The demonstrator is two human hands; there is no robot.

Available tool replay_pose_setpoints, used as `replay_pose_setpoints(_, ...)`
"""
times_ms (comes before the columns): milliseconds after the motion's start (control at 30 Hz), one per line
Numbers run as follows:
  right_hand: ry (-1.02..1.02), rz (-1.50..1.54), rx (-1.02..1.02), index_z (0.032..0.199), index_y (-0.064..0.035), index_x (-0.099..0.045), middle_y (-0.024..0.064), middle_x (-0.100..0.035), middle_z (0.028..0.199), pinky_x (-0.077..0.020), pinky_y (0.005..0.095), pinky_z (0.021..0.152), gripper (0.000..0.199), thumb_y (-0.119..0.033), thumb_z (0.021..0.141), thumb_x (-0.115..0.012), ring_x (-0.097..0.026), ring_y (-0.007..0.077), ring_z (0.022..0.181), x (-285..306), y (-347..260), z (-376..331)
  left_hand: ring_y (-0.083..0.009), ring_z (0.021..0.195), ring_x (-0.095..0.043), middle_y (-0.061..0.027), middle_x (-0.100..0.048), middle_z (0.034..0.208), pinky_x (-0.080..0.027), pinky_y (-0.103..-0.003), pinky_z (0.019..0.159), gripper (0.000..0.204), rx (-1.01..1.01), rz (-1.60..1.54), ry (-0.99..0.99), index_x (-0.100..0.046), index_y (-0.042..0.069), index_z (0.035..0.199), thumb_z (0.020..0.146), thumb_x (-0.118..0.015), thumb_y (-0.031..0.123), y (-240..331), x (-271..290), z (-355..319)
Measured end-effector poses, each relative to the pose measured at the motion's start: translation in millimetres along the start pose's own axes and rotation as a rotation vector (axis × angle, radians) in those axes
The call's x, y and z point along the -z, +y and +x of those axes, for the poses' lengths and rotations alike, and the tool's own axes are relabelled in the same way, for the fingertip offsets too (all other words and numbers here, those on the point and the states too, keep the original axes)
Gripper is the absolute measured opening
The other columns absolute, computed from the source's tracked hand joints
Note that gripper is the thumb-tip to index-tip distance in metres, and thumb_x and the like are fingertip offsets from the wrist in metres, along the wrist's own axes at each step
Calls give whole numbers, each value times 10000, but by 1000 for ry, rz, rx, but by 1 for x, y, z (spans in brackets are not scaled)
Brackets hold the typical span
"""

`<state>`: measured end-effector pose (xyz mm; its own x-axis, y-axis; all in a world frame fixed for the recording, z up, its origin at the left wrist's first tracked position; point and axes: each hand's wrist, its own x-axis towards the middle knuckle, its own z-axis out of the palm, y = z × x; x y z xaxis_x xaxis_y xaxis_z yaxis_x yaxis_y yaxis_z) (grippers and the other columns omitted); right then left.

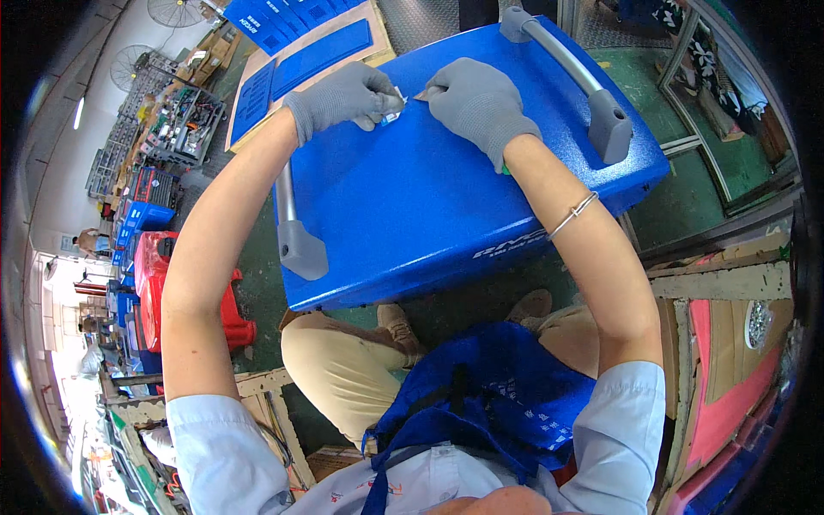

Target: The person assembles a blue electronics chassis by removing labels from its surface and screwing handles into the chassis with a pneumatic screwdriver.

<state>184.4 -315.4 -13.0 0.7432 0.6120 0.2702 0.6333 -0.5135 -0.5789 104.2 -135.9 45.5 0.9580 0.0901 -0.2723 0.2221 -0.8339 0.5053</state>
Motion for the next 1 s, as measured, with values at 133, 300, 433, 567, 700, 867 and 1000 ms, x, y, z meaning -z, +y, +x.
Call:
replay_pose_setpoints(133, -66, -52, -28, 986, -164, -762, 126, -709, 991, -530, 411, 844, 268, -244, 854, -543, -678, 309, 908, 0, -11, 4, -109, 701, -610, -66, -659, 832, -544, -243, 662, 330, 31, 88, -41, -692, 6, 1074, 907, -658, 288, 0, 7, 2)
replay_pose_setpoints(300, -68, -54, -18, 991, -165, -761, 125, -710, 991, -530, 412, 842, 269, -239, 857, -539, -678, 307, 910, -5, -12, 6, -103, 699, -605, -59, -650, 835, -547, -245, 659, 302, -7, 40, -34, -682, 4, 1023, 915, -648, 284, -2, 4, 2)
replay_pose_setpoints(433, -76, -43, -18, 990, -158, -758, 122, -707, 988, -531, 416, 833, 262, -246, 863, -547, -677, 314, 905, -5, -17, 8, -98, 700, -601, -55, -639, 849, -550, -246, 662, 310, 43, -119, -31, -662, 2, 994, 933, -621, 304, -4, 8, -6)
replay_pose_setpoints(567, 10, -56, -43, 983, -145, -751, 123, -700, 1006, -530, 422, 834, 257, -258, 875, -546, -672, 312, 931, -1, -5, 7, -129, 713, -641, -83, -646, 838, -577, -275, 665, 495, 92, -583, -132, -672, -14, 922, 913, -609, 478, -5, 17, -16)
replay_pose_setpoints(700, 79, -82, -34, 954, -63, -731, 169, -699, 996, -563, 433, 775, 287, -298, 862, -594, -689, 335, 913, -4, 0, 9, -102, 567, -539, -12, -563, 660, -476, -257, 542, 508, 198, 190, 125, -661, 41, 763, 862, -644, 539, 22, -6, -5)
replay_pose_setpoints(867, 144, -115, -58, 1032, -94, -705, 141, -639, 1084, -574, 462, 740, 282, -294, 895, -560, -676, 337, 939, 0, 2, 5, -113, 527, -526, -33, -574, 635, -431, -252, 481, 411, 321, 352, -15, -649, 20, 763, 873, -652, 416, 35, -5, 23)
replay_pose_setpoints(1000, 114, -162, -115, 1033, -94, -703, 137, -637, 1080, -575, 468, 729, 277, -288, 902, -555, -677, 335, 932, -2, -1, 4, -86, 478, -469, -18, -555, 622, -327, -215, 385, 277, 292, 70, -91, -643, 31, 785, 900, -639, 283, 16, 1, 26)
